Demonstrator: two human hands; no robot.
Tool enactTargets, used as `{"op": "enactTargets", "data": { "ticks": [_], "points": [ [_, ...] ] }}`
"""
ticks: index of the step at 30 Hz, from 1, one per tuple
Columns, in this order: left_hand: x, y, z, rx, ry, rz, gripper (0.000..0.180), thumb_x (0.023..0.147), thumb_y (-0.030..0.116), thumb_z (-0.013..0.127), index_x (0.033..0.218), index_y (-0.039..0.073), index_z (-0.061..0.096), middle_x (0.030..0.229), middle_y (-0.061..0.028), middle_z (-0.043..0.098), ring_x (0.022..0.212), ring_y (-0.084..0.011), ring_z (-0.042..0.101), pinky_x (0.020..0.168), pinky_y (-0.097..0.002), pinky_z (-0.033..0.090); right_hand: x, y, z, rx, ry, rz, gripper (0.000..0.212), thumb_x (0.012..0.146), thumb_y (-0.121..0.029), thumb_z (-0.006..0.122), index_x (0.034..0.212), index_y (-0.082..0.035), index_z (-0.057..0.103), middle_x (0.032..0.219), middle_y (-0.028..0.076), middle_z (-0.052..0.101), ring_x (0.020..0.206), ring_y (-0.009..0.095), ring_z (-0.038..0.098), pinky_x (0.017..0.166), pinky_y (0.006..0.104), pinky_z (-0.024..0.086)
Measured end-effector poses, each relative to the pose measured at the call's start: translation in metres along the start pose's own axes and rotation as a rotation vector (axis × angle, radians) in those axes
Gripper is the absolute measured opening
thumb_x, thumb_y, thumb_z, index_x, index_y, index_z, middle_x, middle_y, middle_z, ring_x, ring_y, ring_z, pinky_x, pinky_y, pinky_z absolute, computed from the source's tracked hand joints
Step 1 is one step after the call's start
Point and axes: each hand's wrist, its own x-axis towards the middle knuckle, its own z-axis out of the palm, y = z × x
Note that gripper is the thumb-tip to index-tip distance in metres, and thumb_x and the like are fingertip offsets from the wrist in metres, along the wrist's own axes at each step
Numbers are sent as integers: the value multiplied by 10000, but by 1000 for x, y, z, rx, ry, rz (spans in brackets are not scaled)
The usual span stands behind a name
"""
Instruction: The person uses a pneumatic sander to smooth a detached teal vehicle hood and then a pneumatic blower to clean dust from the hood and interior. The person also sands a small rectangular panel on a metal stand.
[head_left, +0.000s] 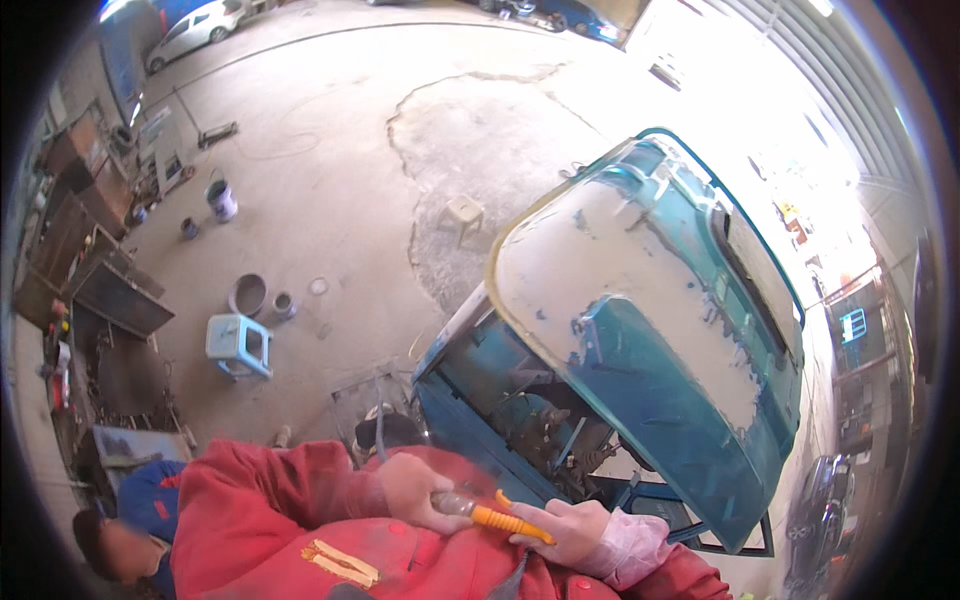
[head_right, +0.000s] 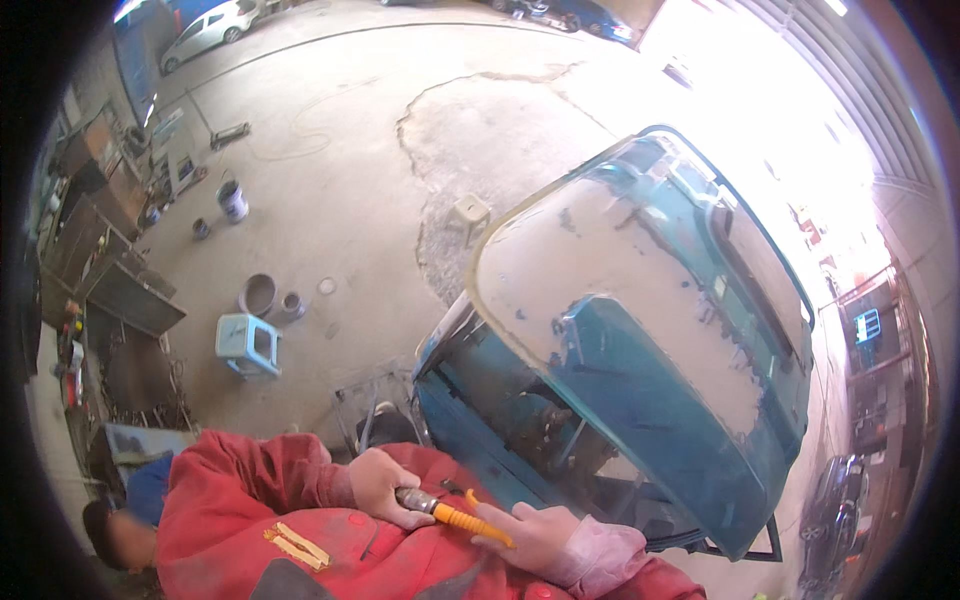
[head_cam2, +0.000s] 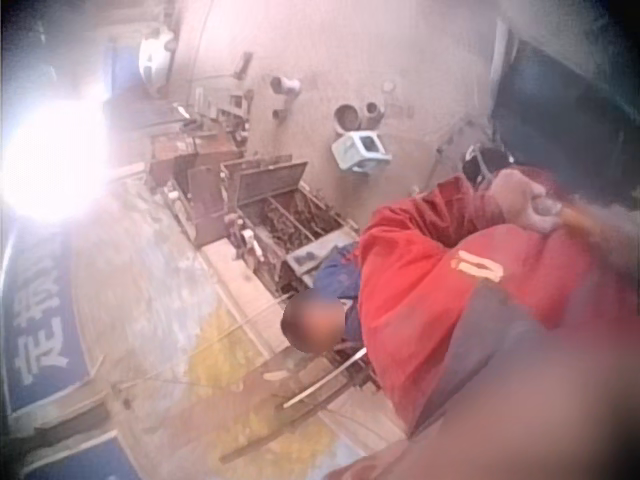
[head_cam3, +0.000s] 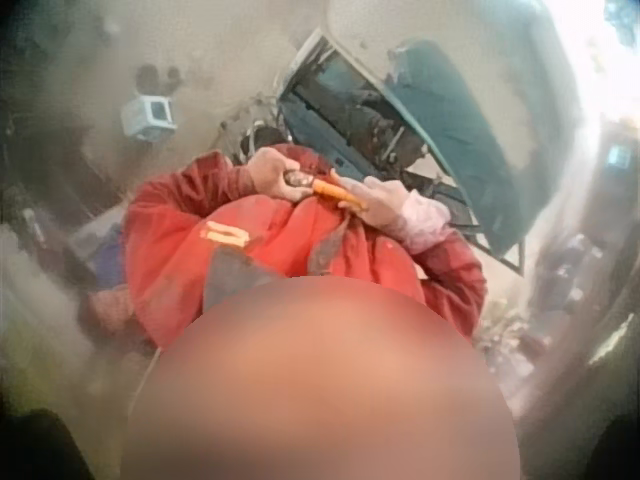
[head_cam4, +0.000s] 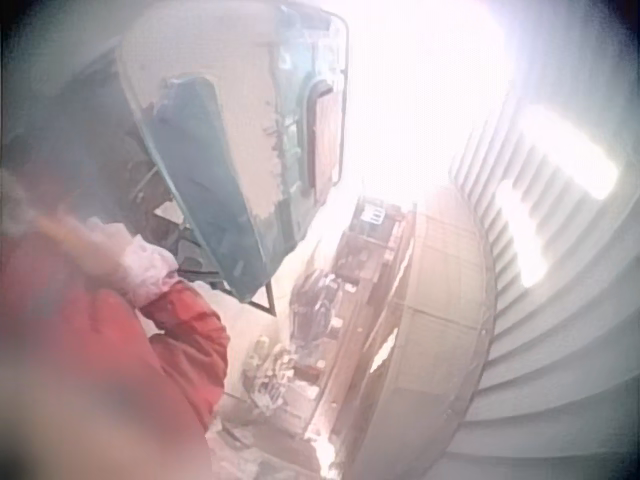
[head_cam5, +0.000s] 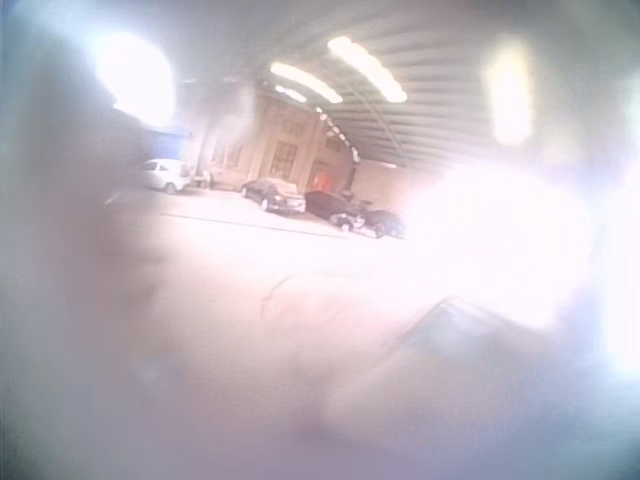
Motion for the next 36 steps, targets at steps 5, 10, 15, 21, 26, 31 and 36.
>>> {"op": "enactTargets", "data": {
  "ticks": [5,10,15,21,26,31,36],
  "points": [
    [-1,-7,2,-31,-85,-60,547,749,615,740,632,94,620,536,-135,568,493,-323,596,479,-407,448,6,9,11,64,26,-21,451,894,-463,669,1231,-164,644,651,83,543,448,277,554,398,359,465],
    [-8,-22,10,-102,-226,-227,363,786,472,797,826,123,709,627,-50,630,557,-210,630,534,-312,478,22,28,25,349,-399,180,486,921,-393,628,1345,-160,574,842,194,663,736,392,651,627,446,527],
    [-9,-37,15,-144,-354,-339,407,814,517,752,923,128,711,679,-42,647,600,-194,636,571,-309,495,34,46,29,464,-326,76,483,932,-455,593,1322,-170,585,838,199,671,715,405,650,625,482,524],
    [16,-35,3,-114,-422,-262,432,842,517,718,1042,138,667,733,-75,664,651,-261,668,601,-339,517,27,60,9,522,-270,71,444,943,-407,593,1315,-163,589,923,199,683,809,404,661,689,456,538],
    [36,-47,-7,-2,-263,-305,414,863,494,692,1028,115,678,803,-131,690,738,-319,688,657,-375,529,6,64,-2,361,-169,223,533,957,-464,569,1393,-161,516,970,123,677,807,319,678,686,382,566],
    [21,-94,-14,-78,161,-552,441,844,505,682,978,86,720,795,-151,692,725,-320,662,699,-388,518,-12,59,22,666,355,328,421,964,-289,589,1331,-85,559,1099,177,677,999,328,671,840,378,527],
    [20,-138,5,-211,413,-560,418,818,446,731,891,35,698,719,-132,652,676,-241,625,646,-365,495,7,62,63,841,336,374,476,966,-269,593,1396,-100,479,1121,165,642,982,319,639,837,361,498]
  ]
}}
